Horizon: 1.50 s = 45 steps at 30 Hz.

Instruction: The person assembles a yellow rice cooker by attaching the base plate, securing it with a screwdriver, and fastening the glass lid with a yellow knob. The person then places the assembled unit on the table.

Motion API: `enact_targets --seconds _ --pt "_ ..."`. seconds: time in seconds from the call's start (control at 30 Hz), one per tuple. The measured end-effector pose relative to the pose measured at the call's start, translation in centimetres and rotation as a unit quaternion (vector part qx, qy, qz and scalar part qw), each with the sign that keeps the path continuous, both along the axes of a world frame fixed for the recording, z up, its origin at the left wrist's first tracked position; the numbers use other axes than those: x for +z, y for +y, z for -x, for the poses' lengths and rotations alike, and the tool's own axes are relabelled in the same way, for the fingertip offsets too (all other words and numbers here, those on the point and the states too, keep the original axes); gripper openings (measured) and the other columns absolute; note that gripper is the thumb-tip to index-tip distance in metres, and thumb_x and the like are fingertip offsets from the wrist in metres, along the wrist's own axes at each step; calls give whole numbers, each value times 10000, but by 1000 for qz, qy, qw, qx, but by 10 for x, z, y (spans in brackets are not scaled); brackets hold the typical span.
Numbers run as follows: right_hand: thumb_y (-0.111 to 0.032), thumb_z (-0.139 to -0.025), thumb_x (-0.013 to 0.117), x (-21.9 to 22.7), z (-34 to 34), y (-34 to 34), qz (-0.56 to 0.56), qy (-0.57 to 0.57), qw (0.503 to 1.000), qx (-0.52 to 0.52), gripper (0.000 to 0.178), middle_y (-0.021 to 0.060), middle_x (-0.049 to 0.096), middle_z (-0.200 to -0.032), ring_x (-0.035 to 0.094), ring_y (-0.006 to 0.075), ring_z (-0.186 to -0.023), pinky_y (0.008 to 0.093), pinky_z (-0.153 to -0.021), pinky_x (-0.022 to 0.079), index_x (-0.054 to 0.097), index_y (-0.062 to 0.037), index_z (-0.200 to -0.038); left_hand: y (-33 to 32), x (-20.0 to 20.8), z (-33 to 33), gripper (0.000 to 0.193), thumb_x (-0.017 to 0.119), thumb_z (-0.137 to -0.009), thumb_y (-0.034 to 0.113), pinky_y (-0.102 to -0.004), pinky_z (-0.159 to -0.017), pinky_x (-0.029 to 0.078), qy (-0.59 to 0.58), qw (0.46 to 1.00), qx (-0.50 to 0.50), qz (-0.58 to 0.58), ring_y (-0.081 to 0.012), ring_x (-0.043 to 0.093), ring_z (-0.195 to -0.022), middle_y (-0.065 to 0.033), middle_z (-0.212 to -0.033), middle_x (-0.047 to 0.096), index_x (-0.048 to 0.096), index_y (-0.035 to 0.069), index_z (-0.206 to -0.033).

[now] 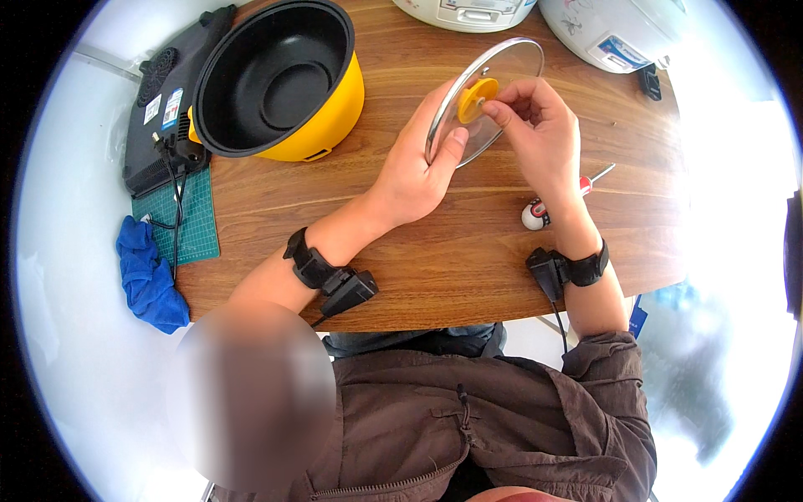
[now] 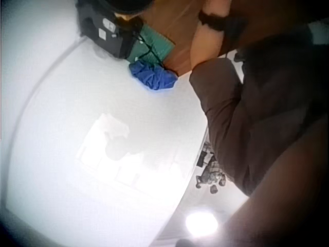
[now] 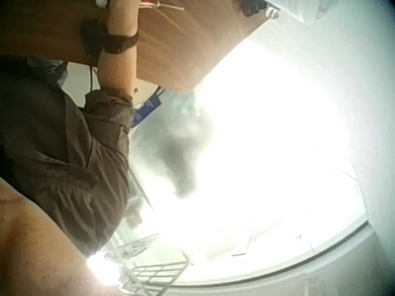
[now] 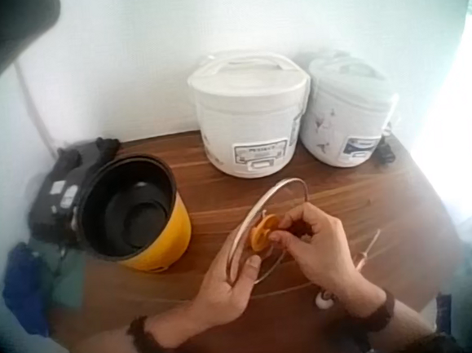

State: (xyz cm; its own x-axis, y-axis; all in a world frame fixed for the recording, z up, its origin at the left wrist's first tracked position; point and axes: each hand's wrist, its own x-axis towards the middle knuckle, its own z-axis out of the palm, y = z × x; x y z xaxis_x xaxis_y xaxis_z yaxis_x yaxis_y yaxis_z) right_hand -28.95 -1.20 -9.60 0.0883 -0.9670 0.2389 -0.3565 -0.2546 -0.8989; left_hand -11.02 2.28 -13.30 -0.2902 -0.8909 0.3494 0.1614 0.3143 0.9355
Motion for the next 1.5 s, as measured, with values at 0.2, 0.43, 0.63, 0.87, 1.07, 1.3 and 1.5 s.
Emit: enact_targets --seconds 0.2,0.43,0.63,0.87,1.07,1.3,1.5 --pt "-160 -854 836 -1 4 -5 4 59 998 -2 195 70 727 -779 674 130 -705 276 -674 545 725 -17 -923 3 1 4 525 398 -1091 63 -454 -1197 408 117 987 -34 -102 -259 428 -1447 -151 -1580 398 266 39 -1599" --pt "-180 -851 841 -1 3 -5 5 62 998 0 204 69 726 -777 669 130 -696 277 -665 545 733 -23 -923 1 3 3 524 397 -1086 63 -485 -1203 407 177 969 -43 -166 -294 465 -1428 -144 -1583 403 277 43 -1596" --pt "-174 -868 825 0 2 -4 19 84 996 15 188 67 728 -788 669 127 -703 270 -667 543 739 -27 -947 0 5 3 503 405 -1079 63 -497 -1194 417 208 955 -37 -209 -320 493 -1408 -161 -1565 426 315 17 -1572" --pt "-165 -915 777 9 9 -2 29 44 999 8 175 55 737 -822 661 125 -711 261 -679 534 737 -17 -1000 -7 6 0 443 385 -1079 67 -506 -1164 455 277 920 -70 -268 -373 551 -1351 -199 -1482 516 366 -24 -1512" --pt "-111 -755 842 77 67 19 -10 185 967 174 285 42 726 -910 664 148 -813 280 -734 526 709 -27 -993 -7 10 -3 424 347 -1072 50 -505 -1171 446 307 896 -58 -316 -413 545 -1356 -220 -1473 518 375 -49 -1484" --pt "-93 -635 837 67 67 65 15 415 885 212 430 68 662 -1058 617 296 -1001 412 -922 492 719 -76 -1049 -8 8 -4 434 326 -1069 65 -511 -1178 436 338 881 -80 -321 -435 539 -1356 -238 -1468 516 371 -68 -1480" --pt "-46 -656 804 59 67 74 39 471 862 185 443 73 661 -1057 626 313 -1003 418 -919 501 729 -84 -1090 -9 7 -5 432 323 -1050 43 -514 -1182 429 352 873 -86 -325 -435 544 -1352 -231 -1445 538 405 -69 -1459"
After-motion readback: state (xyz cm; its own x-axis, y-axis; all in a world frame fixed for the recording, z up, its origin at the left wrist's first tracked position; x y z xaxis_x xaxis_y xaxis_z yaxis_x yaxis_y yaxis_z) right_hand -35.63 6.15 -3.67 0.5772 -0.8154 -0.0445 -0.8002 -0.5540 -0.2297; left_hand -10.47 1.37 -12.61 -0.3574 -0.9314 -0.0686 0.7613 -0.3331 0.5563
